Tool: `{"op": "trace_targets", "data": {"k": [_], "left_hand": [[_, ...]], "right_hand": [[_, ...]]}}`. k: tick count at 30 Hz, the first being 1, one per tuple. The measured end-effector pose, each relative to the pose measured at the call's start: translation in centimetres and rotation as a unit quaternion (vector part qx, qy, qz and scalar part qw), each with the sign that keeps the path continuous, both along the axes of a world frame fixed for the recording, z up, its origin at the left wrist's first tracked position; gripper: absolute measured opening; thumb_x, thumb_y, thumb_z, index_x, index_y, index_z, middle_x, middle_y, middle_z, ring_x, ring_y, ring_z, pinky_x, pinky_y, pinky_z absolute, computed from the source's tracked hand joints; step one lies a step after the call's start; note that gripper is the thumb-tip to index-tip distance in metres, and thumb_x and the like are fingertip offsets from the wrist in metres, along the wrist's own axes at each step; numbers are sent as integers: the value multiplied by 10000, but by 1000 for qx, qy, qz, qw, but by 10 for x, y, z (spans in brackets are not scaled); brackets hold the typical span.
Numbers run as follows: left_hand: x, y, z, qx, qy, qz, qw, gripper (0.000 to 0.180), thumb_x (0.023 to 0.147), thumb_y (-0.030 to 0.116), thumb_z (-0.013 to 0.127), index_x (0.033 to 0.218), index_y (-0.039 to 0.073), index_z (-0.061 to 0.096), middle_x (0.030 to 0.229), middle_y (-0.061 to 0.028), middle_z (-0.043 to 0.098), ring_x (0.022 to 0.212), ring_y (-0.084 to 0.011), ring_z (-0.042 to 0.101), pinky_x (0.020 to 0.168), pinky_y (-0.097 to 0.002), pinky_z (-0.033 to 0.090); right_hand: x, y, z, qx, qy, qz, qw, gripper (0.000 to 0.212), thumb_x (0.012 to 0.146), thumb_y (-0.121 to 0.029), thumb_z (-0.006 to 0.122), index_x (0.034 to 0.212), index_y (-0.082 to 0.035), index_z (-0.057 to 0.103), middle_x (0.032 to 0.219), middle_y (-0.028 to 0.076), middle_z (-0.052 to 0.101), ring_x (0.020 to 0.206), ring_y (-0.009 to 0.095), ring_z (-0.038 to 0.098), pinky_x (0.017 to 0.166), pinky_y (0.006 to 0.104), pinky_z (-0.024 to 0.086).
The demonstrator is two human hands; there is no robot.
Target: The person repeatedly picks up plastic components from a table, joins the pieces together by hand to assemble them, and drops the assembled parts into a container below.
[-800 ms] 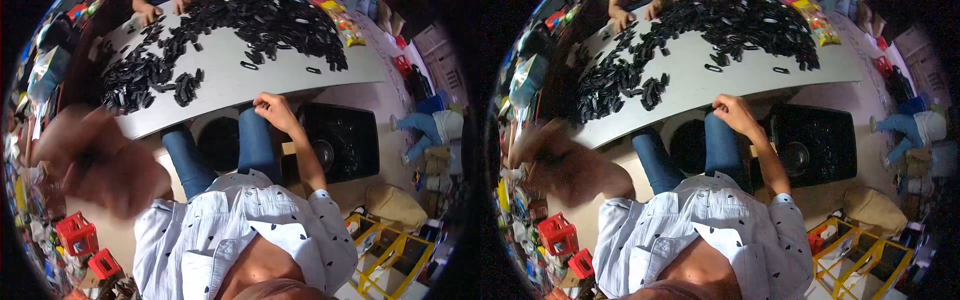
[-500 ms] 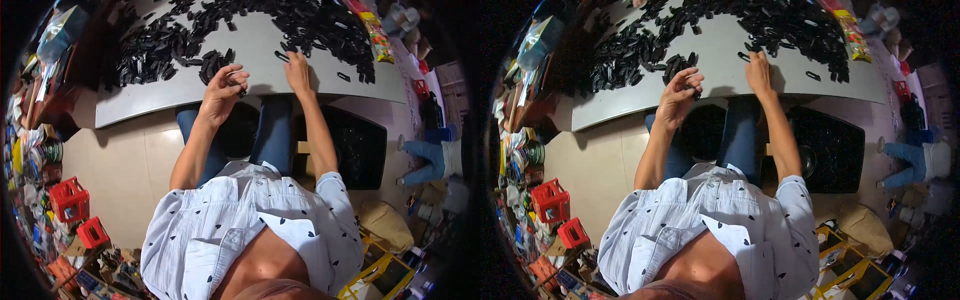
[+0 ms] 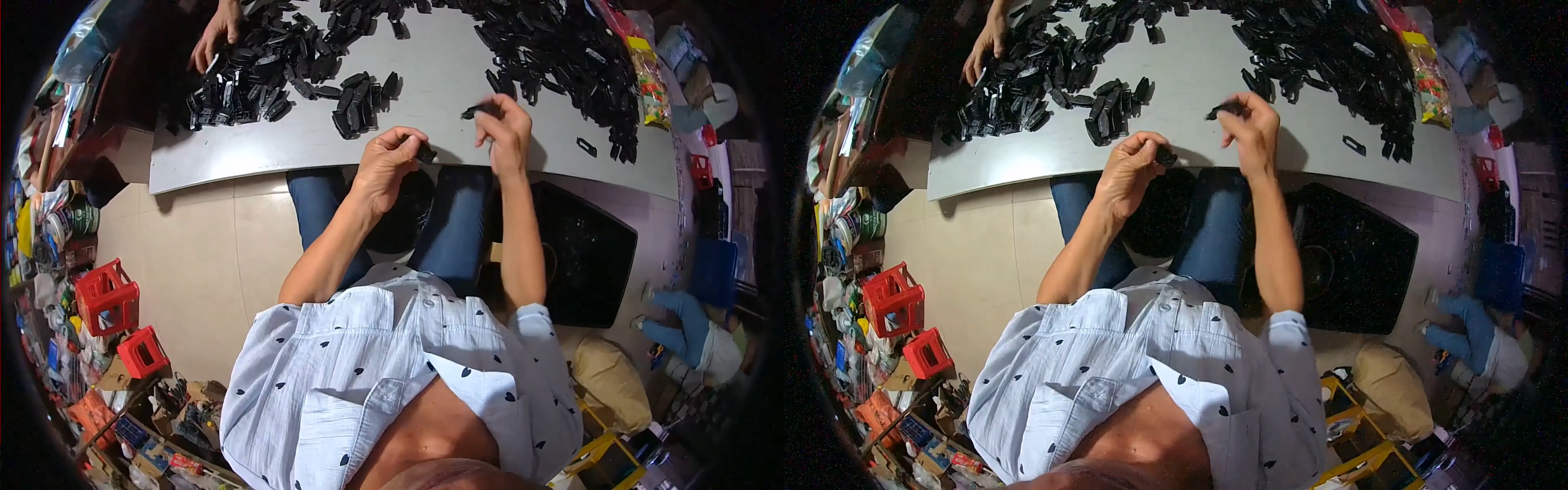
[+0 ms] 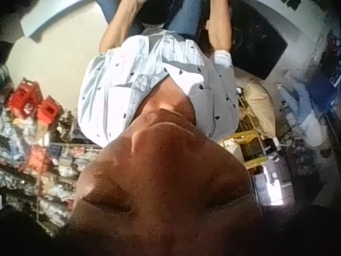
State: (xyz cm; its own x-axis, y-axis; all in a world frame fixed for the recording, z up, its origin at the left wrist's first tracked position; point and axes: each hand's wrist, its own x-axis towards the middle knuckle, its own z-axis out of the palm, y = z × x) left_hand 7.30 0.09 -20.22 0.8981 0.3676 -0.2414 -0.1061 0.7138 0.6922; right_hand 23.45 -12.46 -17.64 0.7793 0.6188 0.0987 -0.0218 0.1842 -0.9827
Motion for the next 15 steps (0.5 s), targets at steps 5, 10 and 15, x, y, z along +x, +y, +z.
{"op": "trace_targets", "data": {"k": [5, 10, 15], "left_hand": [[3, -2, 4, -75, -12, -6, 997, 87, 863, 145, 633, 873, 68, 594, 815, -7, 575, 653, -99, 548, 560, -213, 429], [4, -2, -5, -128, -76, 8, 989, 128, 903, 163, 573, 861, 42, 565, 832, -36, 556, 756, -199, 605, 717, -343, 564], [2, -8, 2, -81, -44, -4, 996, 179, 885, 142, 591, 987, -3, 569, 916, -68, 566, 834, -185, 599, 784, -300, 541]], "right_hand": [[-41, -9, -3, 91, 89, 36, 991, 182, 740, 9, 534, 907, 17, 463, 756, 140, 592, 498, 153, 526, 444, 256, 460], [-66, -9, -1, -11, 34, 71, 997, 205, 814, 0, 458, 1018, -9, 447, 798, 91, 553, 538, 100, 498, 439, 222, 432], [-70, -10, -8, -133, -263, -10, 955, 217, 939, -166, 471, 1073, 6, 467, 884, 156, 596, 737, 272, 610, 658, 369, 474]]}}
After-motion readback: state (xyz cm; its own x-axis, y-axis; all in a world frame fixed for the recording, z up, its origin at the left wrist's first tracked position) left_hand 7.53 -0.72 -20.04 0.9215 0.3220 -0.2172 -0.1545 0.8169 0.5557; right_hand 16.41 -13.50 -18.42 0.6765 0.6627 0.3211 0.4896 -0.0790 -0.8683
